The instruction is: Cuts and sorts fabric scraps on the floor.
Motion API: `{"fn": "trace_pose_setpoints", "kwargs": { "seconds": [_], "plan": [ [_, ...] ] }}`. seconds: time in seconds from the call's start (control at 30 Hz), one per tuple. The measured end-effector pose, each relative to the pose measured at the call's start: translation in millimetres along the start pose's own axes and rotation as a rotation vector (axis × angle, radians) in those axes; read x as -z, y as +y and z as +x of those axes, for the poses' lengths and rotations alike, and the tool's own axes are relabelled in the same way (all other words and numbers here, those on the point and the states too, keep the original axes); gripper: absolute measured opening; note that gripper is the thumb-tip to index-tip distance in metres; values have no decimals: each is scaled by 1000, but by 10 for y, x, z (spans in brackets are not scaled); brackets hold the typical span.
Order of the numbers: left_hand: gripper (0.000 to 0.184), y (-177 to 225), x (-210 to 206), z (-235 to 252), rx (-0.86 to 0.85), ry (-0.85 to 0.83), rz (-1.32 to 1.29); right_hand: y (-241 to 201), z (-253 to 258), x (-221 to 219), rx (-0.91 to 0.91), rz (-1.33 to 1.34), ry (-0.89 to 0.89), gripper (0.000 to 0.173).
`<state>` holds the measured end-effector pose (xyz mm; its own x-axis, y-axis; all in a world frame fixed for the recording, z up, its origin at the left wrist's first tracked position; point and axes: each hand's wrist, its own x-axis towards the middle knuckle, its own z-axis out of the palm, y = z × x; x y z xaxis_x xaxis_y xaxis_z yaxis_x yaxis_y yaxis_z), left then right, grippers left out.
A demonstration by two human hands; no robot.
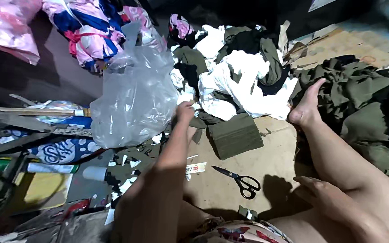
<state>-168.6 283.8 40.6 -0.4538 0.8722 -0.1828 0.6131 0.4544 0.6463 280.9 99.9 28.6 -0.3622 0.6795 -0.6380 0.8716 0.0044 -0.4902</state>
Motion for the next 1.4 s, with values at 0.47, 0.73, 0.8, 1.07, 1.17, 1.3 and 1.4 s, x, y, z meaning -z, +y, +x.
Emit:
{"fn": "trace_pose_setpoints", "kwargs": {
  "seconds": [0.47,0.73,0.8,1.07,1.17,1.3,1.4],
  "plan": [
    [73,1005,-1637,35,317,-214,-532,69,-18,-155,101,32,-48,46],
    [54,723,-1516,30,186,-248,-797,42,-108,-163,159,77,9,43],
    [53,592,-1525,43,168,-251,-901,20,-123,-144,153,79,-17,42],
    [47,584,-1568,-6,195,-233,-1264,67,-101,-166,168,60,-15,44],
    [38,595,-1555,-20,128,-179,-1354,75,-108,-181,176,63,-3,43],
    [38,702,-1405,-134,160,-140,-1424,60,-119,-171,177,65,5,44],
    [43,825,-1258,-200,280,-132,-1363,63,-138,-167,183,70,13,43]
  ]
}}
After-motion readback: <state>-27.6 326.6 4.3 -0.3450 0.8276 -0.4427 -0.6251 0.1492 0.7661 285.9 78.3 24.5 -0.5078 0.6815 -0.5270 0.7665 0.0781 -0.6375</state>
